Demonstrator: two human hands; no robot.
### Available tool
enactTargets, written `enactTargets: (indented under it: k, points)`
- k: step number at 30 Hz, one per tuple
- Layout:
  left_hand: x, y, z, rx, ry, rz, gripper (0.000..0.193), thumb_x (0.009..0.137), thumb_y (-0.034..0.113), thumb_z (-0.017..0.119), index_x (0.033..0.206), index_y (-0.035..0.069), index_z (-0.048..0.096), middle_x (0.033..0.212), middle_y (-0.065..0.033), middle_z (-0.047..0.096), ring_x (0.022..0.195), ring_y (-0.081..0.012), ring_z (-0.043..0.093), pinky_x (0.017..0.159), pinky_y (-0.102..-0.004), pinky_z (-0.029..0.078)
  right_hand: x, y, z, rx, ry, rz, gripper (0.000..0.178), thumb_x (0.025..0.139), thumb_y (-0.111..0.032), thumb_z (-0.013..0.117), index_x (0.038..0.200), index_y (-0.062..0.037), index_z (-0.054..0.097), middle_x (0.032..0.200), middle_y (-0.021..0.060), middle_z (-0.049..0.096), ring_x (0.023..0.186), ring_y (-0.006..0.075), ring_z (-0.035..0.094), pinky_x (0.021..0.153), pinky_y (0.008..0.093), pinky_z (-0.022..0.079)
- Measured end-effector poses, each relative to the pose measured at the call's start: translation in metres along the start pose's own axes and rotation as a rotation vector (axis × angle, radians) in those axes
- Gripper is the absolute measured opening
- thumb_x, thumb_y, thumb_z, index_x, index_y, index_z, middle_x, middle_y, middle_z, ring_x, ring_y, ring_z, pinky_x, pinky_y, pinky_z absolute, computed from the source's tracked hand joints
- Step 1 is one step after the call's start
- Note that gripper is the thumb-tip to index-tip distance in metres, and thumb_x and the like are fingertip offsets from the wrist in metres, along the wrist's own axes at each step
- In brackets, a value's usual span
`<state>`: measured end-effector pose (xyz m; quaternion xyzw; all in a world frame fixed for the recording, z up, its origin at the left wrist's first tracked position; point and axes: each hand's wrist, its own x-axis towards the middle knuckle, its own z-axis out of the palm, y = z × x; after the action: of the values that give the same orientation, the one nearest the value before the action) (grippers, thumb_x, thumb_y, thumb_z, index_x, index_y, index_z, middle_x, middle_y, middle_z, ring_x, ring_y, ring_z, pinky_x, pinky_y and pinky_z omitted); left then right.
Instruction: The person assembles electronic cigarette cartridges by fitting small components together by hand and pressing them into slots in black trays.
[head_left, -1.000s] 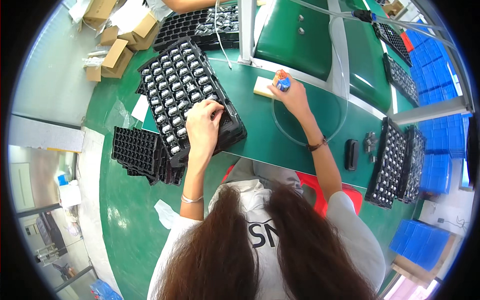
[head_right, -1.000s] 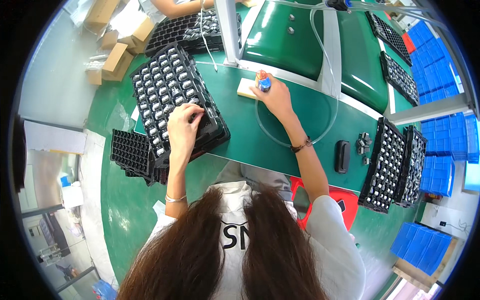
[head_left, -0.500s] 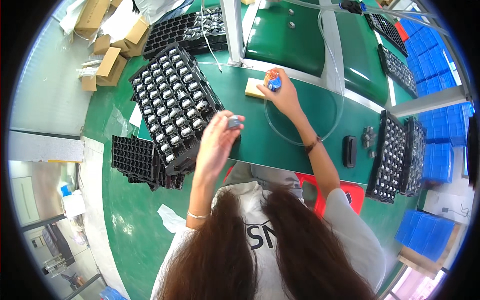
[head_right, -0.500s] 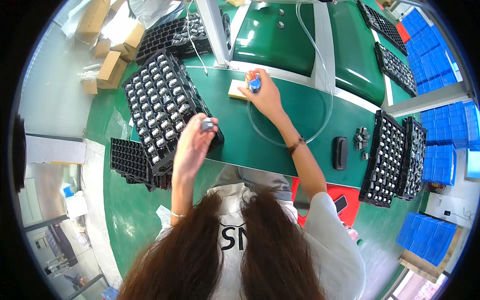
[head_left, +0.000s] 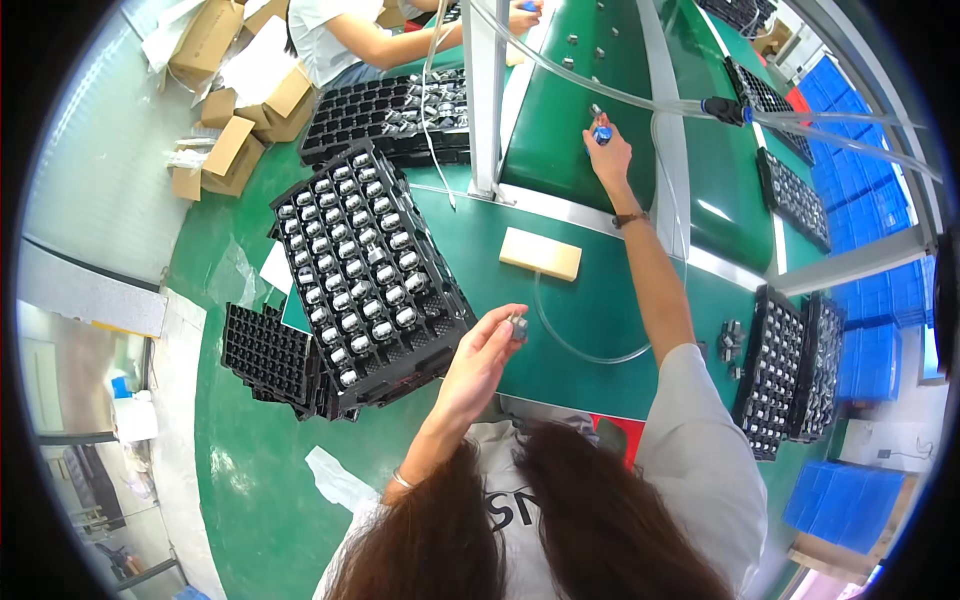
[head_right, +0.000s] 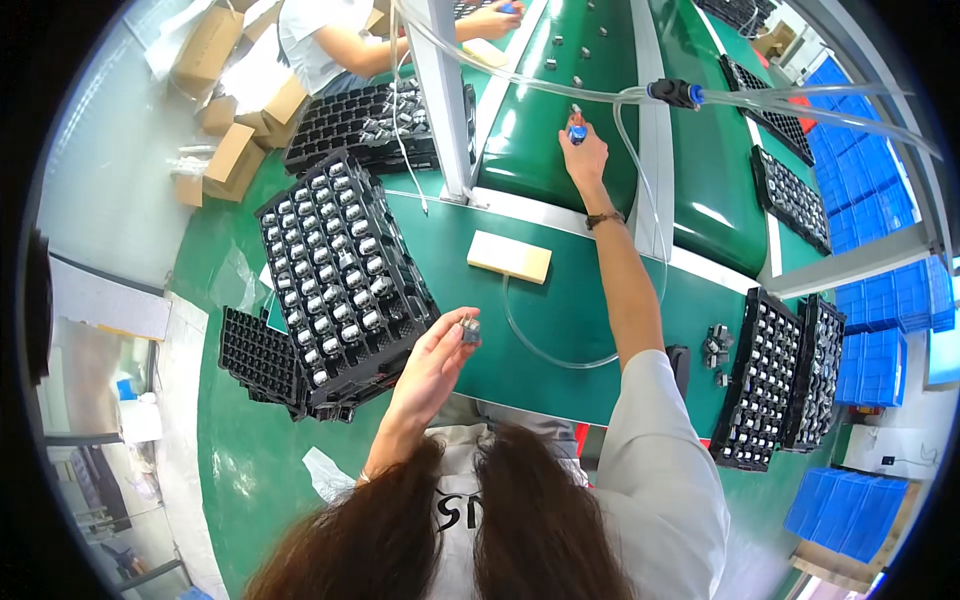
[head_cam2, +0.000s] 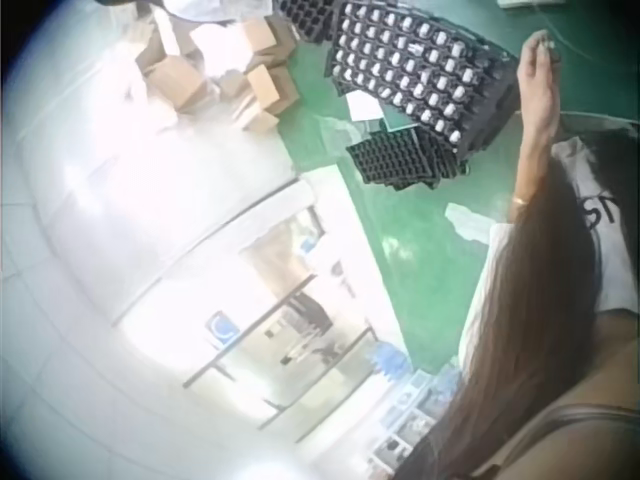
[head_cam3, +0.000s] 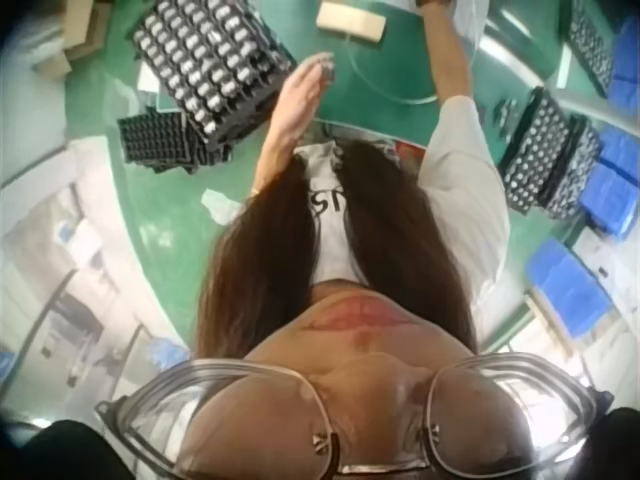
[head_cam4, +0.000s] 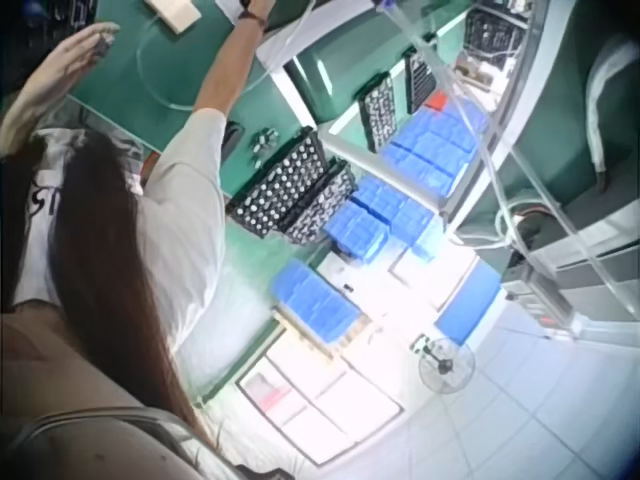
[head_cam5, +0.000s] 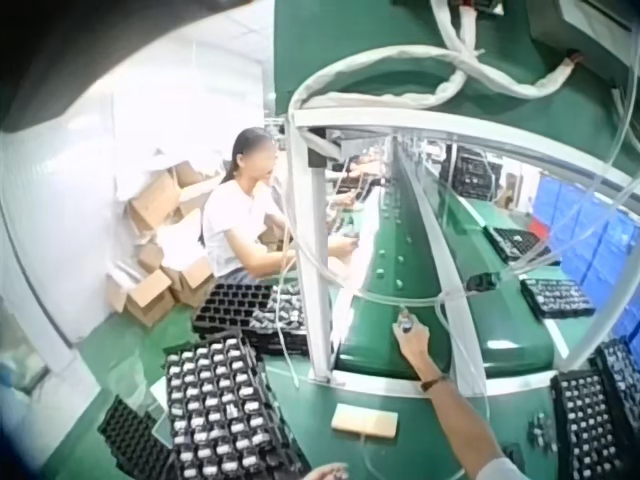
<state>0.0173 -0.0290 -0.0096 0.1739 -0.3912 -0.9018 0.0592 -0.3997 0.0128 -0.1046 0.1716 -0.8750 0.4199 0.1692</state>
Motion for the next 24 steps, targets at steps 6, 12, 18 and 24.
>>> enactTargets:
  k: [6, 12, 18, 24]
  points:
    - [0.012, 0.004, 0.007, 0.052, 0.046, 0.055, 0.034, 0.093, 0.012, 0.049, 0.124, -0.001, 0.046, 0.103, -0.0018, 0.055, 0.092, -0.0077, 0.051, 0.084, -0.0219, 0.04, -0.014, -0.024, -0.019, -0.152, 0.058, -0.125, 0.038, 0.074, -0.037, 0.068, 0.098, -0.008, 0.06, 0.087, 0.0143, 0.064, 0.079, 0.0315, 0.062, 0.073, 0.0388, 0.047]
    - [0.017, 0.01, 0.01, 0.125, 0.131, 0.186, 0.026, 0.089, 0.009, 0.056, 0.112, -0.002, 0.055, 0.101, -0.003, 0.061, 0.091, -0.0082, 0.056, 0.084, -0.022, 0.043, -0.131, -0.12, -0.119, 0.917, -0.435, 0.253, 0.029, 0.088, -0.03, 0.056, 0.096, -0.0018, 0.057, 0.092, 0.005, 0.06, 0.084, 0.0114, 0.056, 0.073, 0.0256, 0.045]
    - [0.006, 0.006, 0.017, 0.201, 0.097, 0.225, 0.027, 0.085, 0.008, 0.062, 0.109, -0.003, 0.058, 0.098, -0.0057, 0.063, 0.088, -0.0084, 0.058, 0.084, -0.0215, 0.044, -0.216, -0.164, -0.171, 1.001, -0.714, 0.136, 0.026, 0.087, -0.023, 0.052, 0.099, -0.0003, 0.056, 0.093, 0.0059, 0.06, 0.082, 0.0103, 0.056, 0.072, 0.0239, 0.045]
    - [-0.008, -0.001, 0.019, 0.187, 0.121, 0.261, 0.026, 0.084, 0.006, 0.062, 0.108, -0.003, 0.059, 0.099, -0.0079, 0.064, 0.088, -0.0093, 0.059, 0.081, -0.0216, 0.045, -0.243, -0.167, -0.175, 1.019, -0.658, 0.199, 0.026, 0.087, -0.023, 0.053, 0.1, -0.0008, 0.056, 0.093, 0.0041, 0.06, 0.082, 0.0091, 0.056, 0.071, 0.0232, 0.045]
